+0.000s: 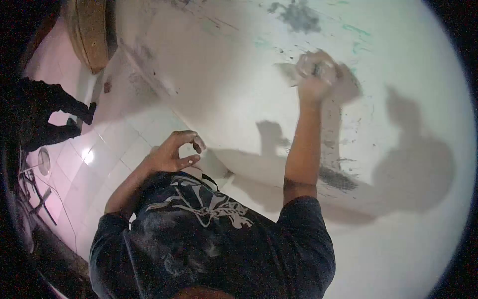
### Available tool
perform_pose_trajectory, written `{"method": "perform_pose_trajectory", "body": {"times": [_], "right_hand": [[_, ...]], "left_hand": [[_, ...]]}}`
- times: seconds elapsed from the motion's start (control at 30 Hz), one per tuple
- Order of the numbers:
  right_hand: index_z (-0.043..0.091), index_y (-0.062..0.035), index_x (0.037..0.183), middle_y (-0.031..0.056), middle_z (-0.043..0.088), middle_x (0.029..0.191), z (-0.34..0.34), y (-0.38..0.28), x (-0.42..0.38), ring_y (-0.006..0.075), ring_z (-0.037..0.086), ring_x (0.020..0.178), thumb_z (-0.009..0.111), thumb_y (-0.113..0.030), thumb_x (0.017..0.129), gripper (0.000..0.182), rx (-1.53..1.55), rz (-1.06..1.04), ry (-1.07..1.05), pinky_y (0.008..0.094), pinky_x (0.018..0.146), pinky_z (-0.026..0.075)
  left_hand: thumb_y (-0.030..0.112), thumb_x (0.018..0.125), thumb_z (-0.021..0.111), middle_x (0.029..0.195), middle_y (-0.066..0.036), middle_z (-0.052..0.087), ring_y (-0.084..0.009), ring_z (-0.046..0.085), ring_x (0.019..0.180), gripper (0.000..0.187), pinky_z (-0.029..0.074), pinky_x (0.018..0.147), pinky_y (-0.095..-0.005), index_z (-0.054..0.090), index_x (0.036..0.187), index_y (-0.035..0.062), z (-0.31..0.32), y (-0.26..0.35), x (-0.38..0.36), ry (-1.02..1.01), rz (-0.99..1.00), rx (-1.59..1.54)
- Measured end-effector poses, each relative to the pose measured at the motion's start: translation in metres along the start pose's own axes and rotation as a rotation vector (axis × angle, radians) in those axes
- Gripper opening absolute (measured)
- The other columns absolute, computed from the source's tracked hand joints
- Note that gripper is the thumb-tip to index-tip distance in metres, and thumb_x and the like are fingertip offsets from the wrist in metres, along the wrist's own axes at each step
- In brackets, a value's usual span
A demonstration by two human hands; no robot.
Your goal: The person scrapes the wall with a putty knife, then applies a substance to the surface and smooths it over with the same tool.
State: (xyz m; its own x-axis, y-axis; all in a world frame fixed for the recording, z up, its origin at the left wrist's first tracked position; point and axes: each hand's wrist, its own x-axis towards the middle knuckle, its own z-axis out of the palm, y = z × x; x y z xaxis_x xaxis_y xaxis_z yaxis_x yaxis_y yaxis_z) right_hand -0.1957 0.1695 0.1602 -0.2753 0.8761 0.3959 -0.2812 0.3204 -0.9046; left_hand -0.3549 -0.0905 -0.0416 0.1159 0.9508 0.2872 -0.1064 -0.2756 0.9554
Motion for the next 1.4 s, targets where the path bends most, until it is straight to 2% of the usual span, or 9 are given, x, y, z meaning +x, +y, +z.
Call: {"method": "perform_pose_trajectory", "body": {"times": [0.13,0.4,0.47,0.53,0.57,0.67,0.7,0.73,1.4], "right_hand": [[0.051,0.0055,0.073,0.0077,0.042,0.061,0.008,-0.064,-0.022,0.0180,0.038,0.057,0.064,-0.039,0.081,0.047,0.108,-0.209,-1.048,0.0377,0.058,0.041],[0.052,0.0022,0.073,0.0046,0.041,0.062,0.044,-0.066,-0.072,0.0182,0.037,0.056,0.058,-0.029,0.084,0.033,0.288,-0.380,-0.208,0.0316,0.052,0.030],[0.050,-0.0026,0.071,0.0044,0.040,0.062,-0.030,-0.039,-0.021,0.0164,0.026,0.054,0.054,-0.040,0.087,0.041,-0.041,-0.352,-0.783,0.0609,0.071,0.047],[0.055,-0.0048,0.074,0.0049,0.045,0.064,-0.025,0.004,-0.018,0.0197,0.040,0.061,0.052,-0.033,0.084,0.030,-0.166,-0.019,-0.116,0.0377,0.075,0.042],[0.051,-0.0077,0.068,0.0049,0.049,0.074,-0.056,0.013,-0.024,0.0206,0.049,0.073,0.054,-0.049,0.085,0.045,-0.245,-0.176,0.385,0.0599,0.092,0.043],[0.057,-0.0030,0.076,0.0046,0.051,0.076,0.012,-0.068,-0.046,0.0200,0.051,0.076,0.059,-0.049,0.082,0.046,0.107,-0.262,-0.828,0.0427,0.086,0.046],[0.058,0.0004,0.077,0.0051,0.047,0.065,0.014,-0.050,-0.061,0.0197,0.044,0.061,0.065,-0.046,0.077,0.047,0.118,-0.265,0.137,0.0403,0.072,0.046],[0.057,-0.0027,0.077,0.0043,0.043,0.061,0.018,-0.064,-0.039,0.0174,0.037,0.056,0.061,-0.044,0.077,0.042,-0.196,-0.313,-0.559,0.0394,0.065,0.042],[0.041,-0.0052,0.060,-0.0008,0.038,0.058,-0.049,0.094,-0.225,0.0070,0.031,0.049,0.055,-0.022,0.084,0.033,-0.214,0.200,-0.272,0.0242,0.043,0.023]], "left_hand": [[0.003,0.077,0.069,0.086,-0.011,0.061,-0.0229,0.059,0.083,0.019,0.047,0.077,-0.0361,0.058,0.093,0.0010,-0.004,0.009,-0.009,0.007,-0.019,-0.014],[0.002,0.082,0.071,0.102,-0.009,0.060,-0.0228,0.057,0.097,0.046,0.043,0.092,-0.0420,0.052,0.123,0.0064,-0.017,0.012,-0.021,0.147,0.072,-0.083],[-0.001,0.082,0.070,0.100,-0.009,0.061,-0.0222,0.058,0.096,0.048,0.044,0.091,-0.0409,0.050,0.125,0.0076,-0.016,0.014,-0.026,0.094,0.006,-0.004],[-0.003,0.082,0.069,0.098,-0.009,0.062,-0.0220,0.058,0.096,0.052,0.044,0.090,-0.0398,0.048,0.128,0.0096,-0.016,0.003,-0.026,0.066,0.103,-0.040],[-0.004,0.082,0.068,0.098,-0.009,0.062,-0.0217,0.058,0.094,0.054,0.045,0.089,-0.0394,0.047,0.130,0.0105,-0.015,0.011,-0.027,0.021,0.064,0.024],[-0.003,0.081,0.070,0.095,-0.008,0.062,-0.0217,0.059,0.088,0.046,0.046,0.086,-0.0384,0.053,0.123,0.0087,-0.013,0.010,-0.027,0.096,0.177,-0.112],[-0.003,0.080,0.070,0.095,-0.008,0.062,-0.0214,0.059,0.088,0.040,0.046,0.085,-0.0380,0.056,0.116,0.0068,-0.013,0.017,-0.027,0.122,0.088,-0.069],[-0.004,0.079,0.070,0.094,-0.009,0.062,-0.0212,0.059,0.087,0.033,0.047,0.085,-0.0375,0.059,0.108,0.0049,-0.015,0.024,-0.026,0.144,0.016,-0.015],[0.011,0.086,0.064,0.086,-0.013,0.061,-0.0253,0.060,0.081,0.016,0.049,0.075,-0.0382,0.058,0.095,-0.0008,0.049,0.013,-0.040,0.100,-0.013,0.224]]}}
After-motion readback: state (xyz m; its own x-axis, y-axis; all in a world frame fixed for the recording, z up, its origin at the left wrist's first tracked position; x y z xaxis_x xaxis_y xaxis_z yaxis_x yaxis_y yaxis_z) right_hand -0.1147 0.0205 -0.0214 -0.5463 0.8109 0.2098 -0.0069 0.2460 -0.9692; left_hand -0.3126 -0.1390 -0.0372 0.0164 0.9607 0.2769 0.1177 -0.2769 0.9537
